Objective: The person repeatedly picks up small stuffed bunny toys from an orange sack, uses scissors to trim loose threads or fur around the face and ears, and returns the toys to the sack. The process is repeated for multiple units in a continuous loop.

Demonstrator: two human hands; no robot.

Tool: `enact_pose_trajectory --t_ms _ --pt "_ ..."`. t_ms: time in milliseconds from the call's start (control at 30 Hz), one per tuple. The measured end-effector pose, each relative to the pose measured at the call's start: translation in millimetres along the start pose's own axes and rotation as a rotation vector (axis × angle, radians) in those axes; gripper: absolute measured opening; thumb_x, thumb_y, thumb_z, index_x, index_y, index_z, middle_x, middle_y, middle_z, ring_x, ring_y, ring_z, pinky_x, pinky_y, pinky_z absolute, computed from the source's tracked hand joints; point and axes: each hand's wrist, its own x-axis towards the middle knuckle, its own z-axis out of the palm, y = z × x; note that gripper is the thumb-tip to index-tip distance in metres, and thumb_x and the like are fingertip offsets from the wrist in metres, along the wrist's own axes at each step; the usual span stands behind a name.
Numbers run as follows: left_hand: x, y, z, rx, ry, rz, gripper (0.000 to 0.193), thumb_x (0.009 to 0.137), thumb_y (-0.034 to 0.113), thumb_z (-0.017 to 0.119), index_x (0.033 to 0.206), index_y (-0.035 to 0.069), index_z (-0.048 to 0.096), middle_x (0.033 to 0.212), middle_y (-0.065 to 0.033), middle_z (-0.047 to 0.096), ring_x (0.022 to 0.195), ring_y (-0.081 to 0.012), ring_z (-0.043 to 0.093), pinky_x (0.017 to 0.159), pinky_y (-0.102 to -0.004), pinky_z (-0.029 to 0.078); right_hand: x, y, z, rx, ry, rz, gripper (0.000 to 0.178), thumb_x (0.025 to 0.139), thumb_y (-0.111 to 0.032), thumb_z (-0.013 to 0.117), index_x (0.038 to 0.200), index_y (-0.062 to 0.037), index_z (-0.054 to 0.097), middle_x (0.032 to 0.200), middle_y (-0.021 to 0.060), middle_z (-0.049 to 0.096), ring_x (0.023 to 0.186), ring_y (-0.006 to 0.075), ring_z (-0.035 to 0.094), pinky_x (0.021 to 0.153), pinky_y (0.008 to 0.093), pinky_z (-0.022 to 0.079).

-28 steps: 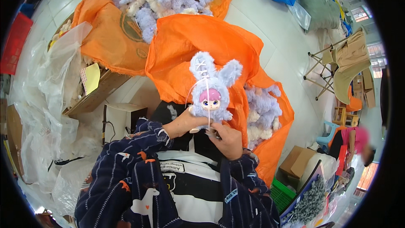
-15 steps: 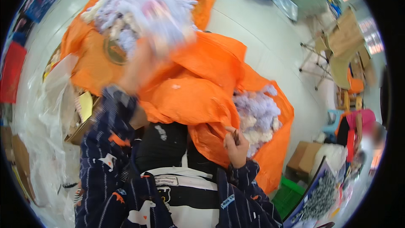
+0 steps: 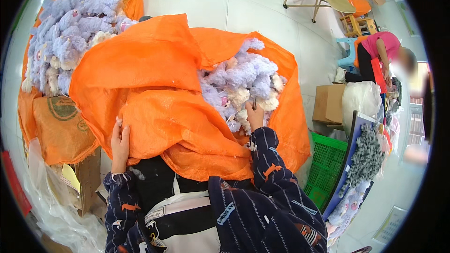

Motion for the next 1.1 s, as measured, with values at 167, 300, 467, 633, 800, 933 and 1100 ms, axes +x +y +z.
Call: enact_pose_trajectory --t_ms 167,300,467,633,800,933,1100 --pt "15.4 29.0 -0.6 -0.051 -0.053 -0.146 0.034 0.090 0.014 0.051 0.118 -0.005 0.045 0.118 -0.0106 0.050 0.107 -0.0176 0.049 0.088 -0.0268 0.039 47.2 -13.7 47.1 -0.390 0.089 -0.521 0.038 0.072 -0.022 0.066 0.103 -0.0029 0.056 0.094 0.0170 0.058 0.085 0.0320 0.058 0.072 0.0399 0.046" --pt "19.2 32.8 2.1 -0.035 -0.007 -0.184 0.034 0.089 0.013 0.051 0.118 -0.004 0.045 0.113 -0.0084 0.052 0.104 -0.0159 0.051 0.086 -0.0247 0.040 63.2 -50.4 83.8 -0.844 0.124 -0.472 0.059 0.067 -0.024 0.070 0.118 -0.0105 0.044 0.110 0.0181 0.046 0.081 0.0355 0.059 0.066 0.0429 0.048" --pt "21.6 41.1 5.7 -0.040 -0.006 -0.181 0.032 0.089 0.013 0.053 0.116 -0.004 0.047 0.108 -0.0070 0.054 0.099 -0.0138 0.052 0.085 -0.0241 0.040 95.4 -27.6 80.0 -1.075 0.097 -0.393 0.047 0.065 -0.029 0.073 0.101 -0.0128 0.047 0.098 0.0163 0.046 0.072 0.0353 0.059 0.059 0.0424 0.049" --pt "17.8 34.9 3.0 -0.055 0.033 -0.158 0.028 0.088 0.012 0.053 0.111 -0.004 0.050 0.106 -0.0067 0.054 0.097 -0.0138 0.052 0.085 -0.0245 0.040 78.7 -33.2 50.8 -0.981 0.070 -0.305 0.052 0.064 -0.034 0.071 0.105 -0.0106 0.049 0.097 0.0196 0.053 0.080 0.0369 0.059 0.067 0.0446 0.049" --pt "11.2 67.3 4.4 0.086 0.137 0.135 0.019 0.086 0.007 0.054 0.103 -0.002 0.054 0.102 -0.0097 0.056 0.096 -0.0190 0.053 0.085 -0.0276 0.040 50.3 -37.8 -20.2 -0.003 0.037 -0.067 0.041 0.069 -0.024 0.064 0.104 -0.0062 0.051 0.078 0.0082 0.056 0.067 0.0190 0.055 0.058 0.0364 0.045" --pt "-22.4 130.3 10.4 0.097 0.062 0.425 0.016 0.086 0.003 0.051 0.100 -0.001 0.056 0.104 -0.0114 0.056 0.096 -0.0197 0.054 0.085 -0.0305 0.041 -28.5 -60.2 -56.4 0.954 -0.184 0.184 0.019 0.075 -0.013 0.055 0.092 -0.0115 0.048 0.067 0.0009 0.043 0.056 0.0131 0.043 0.047 0.0286 0.034" --pt "-61.1 175.9 44.4 -0.802 -0.617 -0.269 0.033 0.087 0.016 0.054 0.116 0.001 0.048 0.106 -0.0072 0.057 0.096 -0.0142 0.054 0.082 -0.0251 0.043 -145.4 -105.0 -7.6 0.924 -0.528 0.230 0.025 0.082 -0.020 0.049 0.105 -0.0108 0.051 0.077 -0.0018 0.054 0.049 0.0097 0.040 0.046 0.0248 0.036"
